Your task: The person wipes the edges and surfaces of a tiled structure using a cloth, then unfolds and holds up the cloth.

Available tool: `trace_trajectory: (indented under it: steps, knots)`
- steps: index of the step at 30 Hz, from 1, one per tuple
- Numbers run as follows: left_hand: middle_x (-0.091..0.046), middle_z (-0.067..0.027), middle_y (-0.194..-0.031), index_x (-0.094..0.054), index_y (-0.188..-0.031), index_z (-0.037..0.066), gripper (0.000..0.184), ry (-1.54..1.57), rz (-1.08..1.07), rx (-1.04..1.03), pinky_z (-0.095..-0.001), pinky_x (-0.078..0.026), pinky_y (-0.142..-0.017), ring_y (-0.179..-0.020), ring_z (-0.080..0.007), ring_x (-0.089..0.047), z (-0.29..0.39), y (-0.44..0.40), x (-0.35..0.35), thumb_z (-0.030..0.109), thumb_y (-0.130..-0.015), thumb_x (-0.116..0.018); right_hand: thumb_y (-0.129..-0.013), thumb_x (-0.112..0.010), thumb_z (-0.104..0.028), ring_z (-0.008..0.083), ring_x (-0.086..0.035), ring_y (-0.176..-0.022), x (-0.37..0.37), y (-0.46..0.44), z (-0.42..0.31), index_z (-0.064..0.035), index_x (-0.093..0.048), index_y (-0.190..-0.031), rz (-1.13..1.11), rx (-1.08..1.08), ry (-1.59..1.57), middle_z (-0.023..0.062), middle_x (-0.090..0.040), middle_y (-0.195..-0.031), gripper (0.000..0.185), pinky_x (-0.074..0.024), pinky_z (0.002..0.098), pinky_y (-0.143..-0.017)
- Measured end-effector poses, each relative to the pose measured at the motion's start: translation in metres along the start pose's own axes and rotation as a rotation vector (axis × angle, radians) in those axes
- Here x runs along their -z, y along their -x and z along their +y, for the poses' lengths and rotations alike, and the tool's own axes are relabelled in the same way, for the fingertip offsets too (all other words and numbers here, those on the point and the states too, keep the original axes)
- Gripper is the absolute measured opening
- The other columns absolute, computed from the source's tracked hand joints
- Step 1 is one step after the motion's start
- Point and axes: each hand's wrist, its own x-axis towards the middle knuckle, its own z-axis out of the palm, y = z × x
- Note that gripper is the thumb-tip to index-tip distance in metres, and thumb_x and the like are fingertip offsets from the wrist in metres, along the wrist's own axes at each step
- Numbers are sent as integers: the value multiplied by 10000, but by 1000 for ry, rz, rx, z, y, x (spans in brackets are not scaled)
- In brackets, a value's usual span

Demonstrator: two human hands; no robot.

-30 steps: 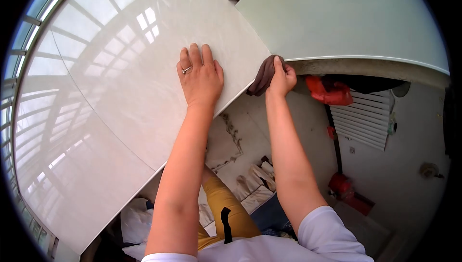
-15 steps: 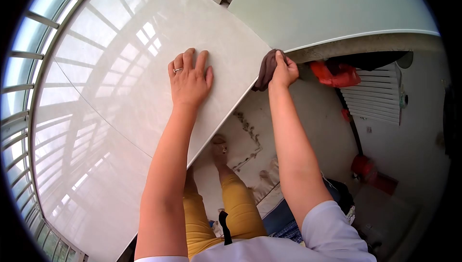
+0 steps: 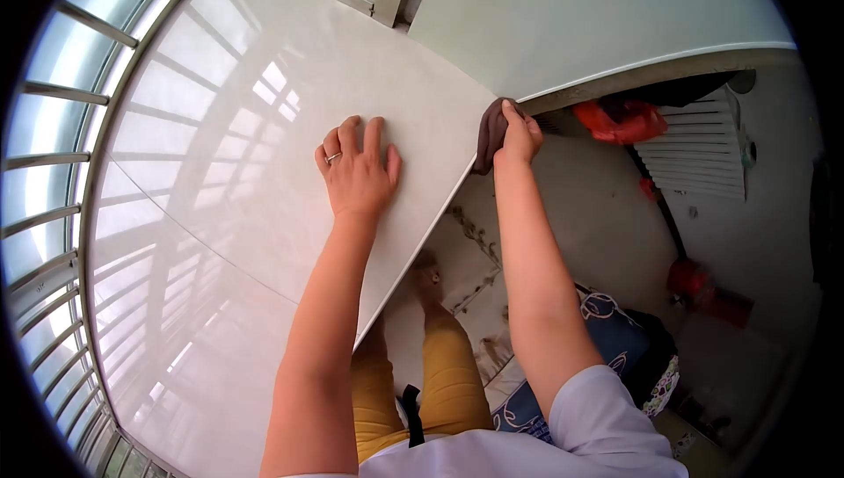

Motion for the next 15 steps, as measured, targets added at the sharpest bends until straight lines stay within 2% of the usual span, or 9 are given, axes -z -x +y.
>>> trace_trajectory:
  steps: [3, 10, 13, 15]
  knots:
    - [-449, -64, -1242, -531, -1171, 165, 361, 28, -45, 25, -448, -267, -994, -1147, -272, -393, 9, -6, 17, 268, -826, -559, -784, -731, -112, 143, -581, -813, 10, 13, -2, 40, -598, -923, -10, 30, 34, 78, -631, -930, 245, -485, 281, -756]
    - [-437, -77, -1261, -512, -1204, 161, 385, 36, -99, 56, -457, -258, -998, -1174, -277, -377, 14, -9, 25, 267, -835, -543, -804, -717, -114, 142, -577, -811, 14, 19, 6, 37, -606, -919, -23, 177, -9, 60, -627, -928, 219, -479, 280, -768]
    - [-431, -81, -1270, -508, -1217, 161, 398, 48, -118, 63, -463, -256, -999, -1184, -280, -373, 13, -9, 24, 265, -835, -543, -799, -725, -130, 141, -572, -805, 5, 12, 3, 44, -599, -908, 51, 227, 45, 67, -625, -902, 241, -481, 277, -762]
    - [-430, -80, -1272, -506, -1220, 163, 400, 46, -114, 61, -464, -255, -1001, -1184, -280, -373, 13, -9, 24, 263, -834, -542, -789, -731, -139, 138, -564, -773, 0, 12, 9, 46, -588, -875, 178, 299, 141, 64, -621, -871, 249, -487, 277, -725]
